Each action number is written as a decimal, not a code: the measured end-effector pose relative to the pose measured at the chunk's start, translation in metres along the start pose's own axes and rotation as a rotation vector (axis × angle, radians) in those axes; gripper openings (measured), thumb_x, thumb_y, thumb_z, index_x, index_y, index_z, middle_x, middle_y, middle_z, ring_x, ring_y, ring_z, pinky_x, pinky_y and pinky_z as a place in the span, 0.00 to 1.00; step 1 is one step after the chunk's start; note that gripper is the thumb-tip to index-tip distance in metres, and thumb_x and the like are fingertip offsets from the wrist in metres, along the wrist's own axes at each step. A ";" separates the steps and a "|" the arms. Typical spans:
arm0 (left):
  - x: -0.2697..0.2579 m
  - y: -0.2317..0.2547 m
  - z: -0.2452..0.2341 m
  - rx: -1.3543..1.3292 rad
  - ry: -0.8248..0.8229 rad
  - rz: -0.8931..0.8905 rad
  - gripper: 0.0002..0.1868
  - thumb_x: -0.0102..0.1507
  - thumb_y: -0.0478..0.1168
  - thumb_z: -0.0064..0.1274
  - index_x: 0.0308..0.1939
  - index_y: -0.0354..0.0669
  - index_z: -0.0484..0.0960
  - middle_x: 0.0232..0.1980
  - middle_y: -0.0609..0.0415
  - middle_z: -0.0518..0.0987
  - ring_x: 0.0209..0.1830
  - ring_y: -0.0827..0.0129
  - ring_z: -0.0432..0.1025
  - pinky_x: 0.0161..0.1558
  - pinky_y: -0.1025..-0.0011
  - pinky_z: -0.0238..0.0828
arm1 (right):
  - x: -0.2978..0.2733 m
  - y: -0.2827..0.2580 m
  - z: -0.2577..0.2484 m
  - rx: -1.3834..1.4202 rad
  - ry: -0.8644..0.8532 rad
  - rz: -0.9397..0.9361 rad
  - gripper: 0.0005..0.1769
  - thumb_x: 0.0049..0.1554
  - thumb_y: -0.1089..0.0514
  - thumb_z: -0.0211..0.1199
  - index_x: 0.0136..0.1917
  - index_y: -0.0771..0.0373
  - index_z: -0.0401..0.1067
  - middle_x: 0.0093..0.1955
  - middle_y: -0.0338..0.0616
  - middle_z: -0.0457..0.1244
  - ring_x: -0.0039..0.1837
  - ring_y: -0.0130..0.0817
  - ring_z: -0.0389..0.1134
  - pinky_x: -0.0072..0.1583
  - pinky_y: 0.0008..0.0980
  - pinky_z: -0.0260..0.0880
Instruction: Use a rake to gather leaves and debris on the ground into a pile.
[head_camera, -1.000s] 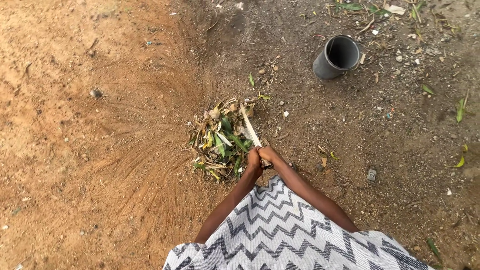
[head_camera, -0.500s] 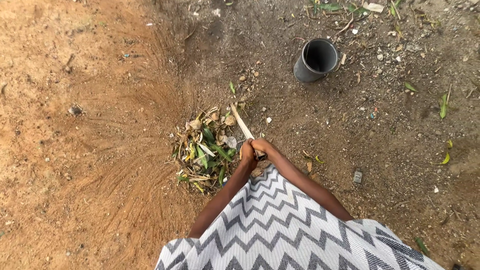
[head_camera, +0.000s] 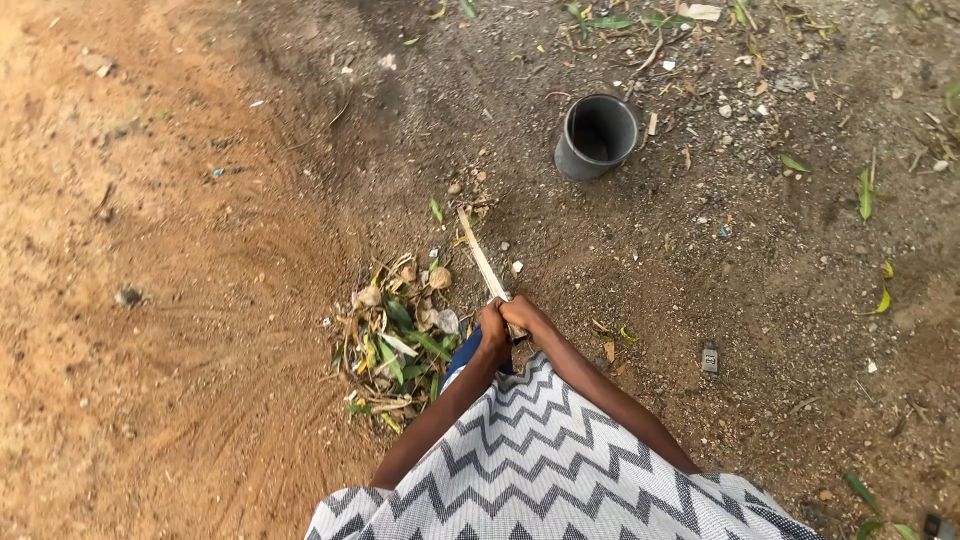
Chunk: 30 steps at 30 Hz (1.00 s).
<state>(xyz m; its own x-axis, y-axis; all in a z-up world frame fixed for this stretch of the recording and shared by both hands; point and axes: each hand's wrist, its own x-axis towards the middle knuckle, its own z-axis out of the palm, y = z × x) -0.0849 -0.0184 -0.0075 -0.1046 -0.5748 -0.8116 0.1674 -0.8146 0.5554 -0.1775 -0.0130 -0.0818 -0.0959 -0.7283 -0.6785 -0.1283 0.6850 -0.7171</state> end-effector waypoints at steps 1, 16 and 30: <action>0.008 -0.001 0.004 0.011 -0.008 -0.006 0.14 0.64 0.50 0.43 0.33 0.43 0.71 0.27 0.58 0.62 0.27 0.69 0.58 0.27 0.59 0.61 | 0.003 0.001 -0.004 0.009 0.011 0.005 0.13 0.59 0.56 0.55 0.48 0.64 0.77 0.40 0.44 0.68 0.40 0.30 0.70 0.40 0.35 0.69; 0.214 0.020 0.107 -0.206 -0.111 0.126 0.13 0.66 0.46 0.44 0.30 0.45 0.75 0.29 0.61 0.69 0.28 0.75 0.62 0.30 0.72 0.60 | 0.148 -0.050 -0.123 -0.077 0.035 0.107 0.25 0.60 0.47 0.56 0.47 0.74 0.79 0.37 0.53 0.71 0.36 0.35 0.71 0.35 0.38 0.67; 0.222 0.138 0.125 -0.129 -0.079 0.135 0.14 0.65 0.45 0.36 0.27 0.49 0.72 0.21 0.64 0.63 0.16 0.77 0.53 0.17 0.73 0.48 | 0.204 -0.166 -0.139 -0.340 -0.061 0.208 0.19 0.59 0.52 0.55 0.48 0.71 0.79 0.42 0.53 0.70 0.42 0.40 0.71 0.42 0.39 0.71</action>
<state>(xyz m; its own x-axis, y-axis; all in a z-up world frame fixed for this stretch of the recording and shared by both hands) -0.2077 -0.2676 -0.0881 -0.1485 -0.6865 -0.7118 0.3086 -0.7160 0.6261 -0.3129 -0.2780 -0.0793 -0.0971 -0.5650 -0.8193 -0.4324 0.7654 -0.4766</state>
